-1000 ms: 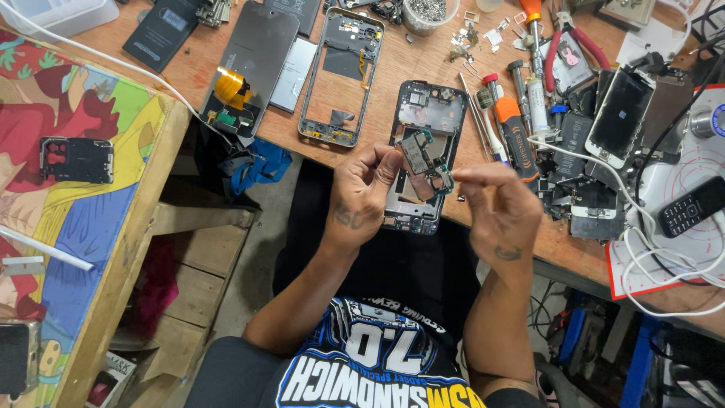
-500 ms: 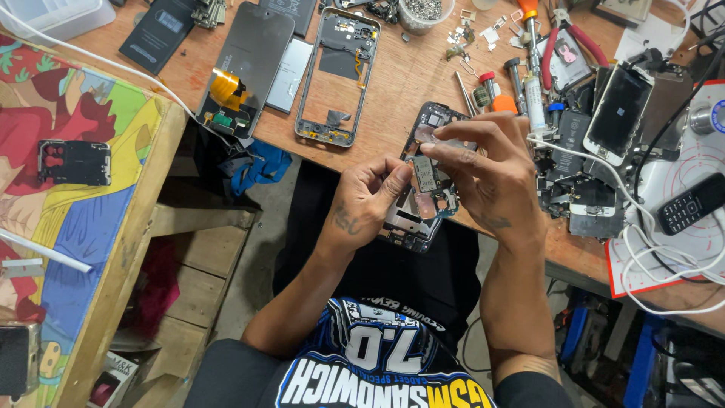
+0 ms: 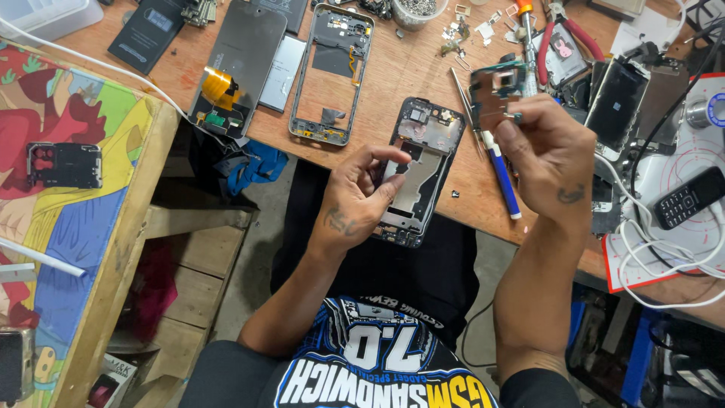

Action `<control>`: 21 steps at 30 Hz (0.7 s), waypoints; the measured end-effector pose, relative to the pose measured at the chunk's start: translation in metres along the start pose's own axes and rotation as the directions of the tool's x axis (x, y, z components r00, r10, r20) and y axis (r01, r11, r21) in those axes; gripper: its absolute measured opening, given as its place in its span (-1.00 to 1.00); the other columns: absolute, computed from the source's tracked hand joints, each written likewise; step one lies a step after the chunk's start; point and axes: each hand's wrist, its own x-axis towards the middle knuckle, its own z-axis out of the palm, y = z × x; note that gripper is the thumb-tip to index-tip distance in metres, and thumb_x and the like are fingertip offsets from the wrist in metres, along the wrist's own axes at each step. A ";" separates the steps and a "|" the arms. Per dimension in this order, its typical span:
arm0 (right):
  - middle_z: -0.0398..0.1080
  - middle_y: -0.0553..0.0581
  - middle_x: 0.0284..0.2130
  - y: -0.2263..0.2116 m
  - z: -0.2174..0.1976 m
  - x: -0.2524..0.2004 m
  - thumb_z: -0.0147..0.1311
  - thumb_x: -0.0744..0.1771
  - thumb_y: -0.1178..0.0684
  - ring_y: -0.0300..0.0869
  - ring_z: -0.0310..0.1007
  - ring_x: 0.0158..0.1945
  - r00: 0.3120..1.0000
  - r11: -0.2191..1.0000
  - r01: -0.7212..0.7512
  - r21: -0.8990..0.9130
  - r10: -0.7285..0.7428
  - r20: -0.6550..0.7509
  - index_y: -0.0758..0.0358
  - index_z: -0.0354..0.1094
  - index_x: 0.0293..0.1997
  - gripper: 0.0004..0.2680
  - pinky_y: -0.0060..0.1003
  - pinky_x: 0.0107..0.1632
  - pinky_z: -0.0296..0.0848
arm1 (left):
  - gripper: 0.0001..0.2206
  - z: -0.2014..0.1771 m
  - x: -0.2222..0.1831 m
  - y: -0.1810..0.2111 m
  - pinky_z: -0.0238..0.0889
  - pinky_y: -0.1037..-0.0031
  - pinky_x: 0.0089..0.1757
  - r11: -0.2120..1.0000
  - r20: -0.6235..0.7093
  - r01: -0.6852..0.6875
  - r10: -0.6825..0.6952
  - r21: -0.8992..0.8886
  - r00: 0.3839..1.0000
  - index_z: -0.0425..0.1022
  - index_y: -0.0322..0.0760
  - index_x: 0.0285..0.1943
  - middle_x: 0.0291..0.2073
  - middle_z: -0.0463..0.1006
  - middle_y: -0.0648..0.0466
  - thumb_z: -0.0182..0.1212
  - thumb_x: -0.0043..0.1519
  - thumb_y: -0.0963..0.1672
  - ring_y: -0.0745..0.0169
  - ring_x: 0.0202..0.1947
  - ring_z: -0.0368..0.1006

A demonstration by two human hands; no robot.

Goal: The person cleans the interior of a disassembled smartphone using a toothbrush and tweezers, then places a circuit board into the phone frame. The workspace contains multiple disassembled phones and tools.

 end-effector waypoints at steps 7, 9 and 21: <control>0.44 0.06 -0.25 0.001 0.014 0.004 0.13 0.44 0.26 -0.36 0.39 -0.21 0.996 0.998 -0.048 -0.038 0.050 0.069 0.43 0.45 0.03 -0.92 -0.49 -0.13 0.39 | -0.37 0.003 -0.003 0.016 0.40 0.63 -0.09 0.993 0.037 -0.003 0.007 -0.116 0.999 0.13 -0.22 0.55 -0.06 0.59 -0.05 0.13 0.26 -0.37 0.42 -0.10 0.51; 0.45 0.04 -0.32 0.000 0.019 0.006 0.14 0.43 0.26 -0.36 0.40 -0.26 0.992 0.993 -0.114 -0.016 0.115 0.048 0.41 0.48 0.05 -0.89 -0.49 -0.15 0.40 | -0.33 0.003 -0.003 0.018 0.39 0.61 -0.03 0.994 0.024 -0.016 0.019 -0.112 1.000 0.06 -0.27 0.58 -0.04 0.57 -0.08 0.14 0.26 -0.37 0.38 -0.06 0.51; 0.49 0.11 -0.18 0.011 0.036 0.006 0.22 0.40 0.35 -0.35 0.46 -0.13 1.000 1.000 -0.011 0.017 0.011 -0.020 0.41 0.36 0.01 -0.86 -0.49 -0.08 0.47 | -0.37 0.003 -0.004 0.021 0.35 0.51 0.14 0.985 0.062 -0.029 0.041 -0.173 0.997 0.01 -0.43 0.56 0.14 0.52 -0.21 0.10 0.28 -0.35 0.28 0.12 0.48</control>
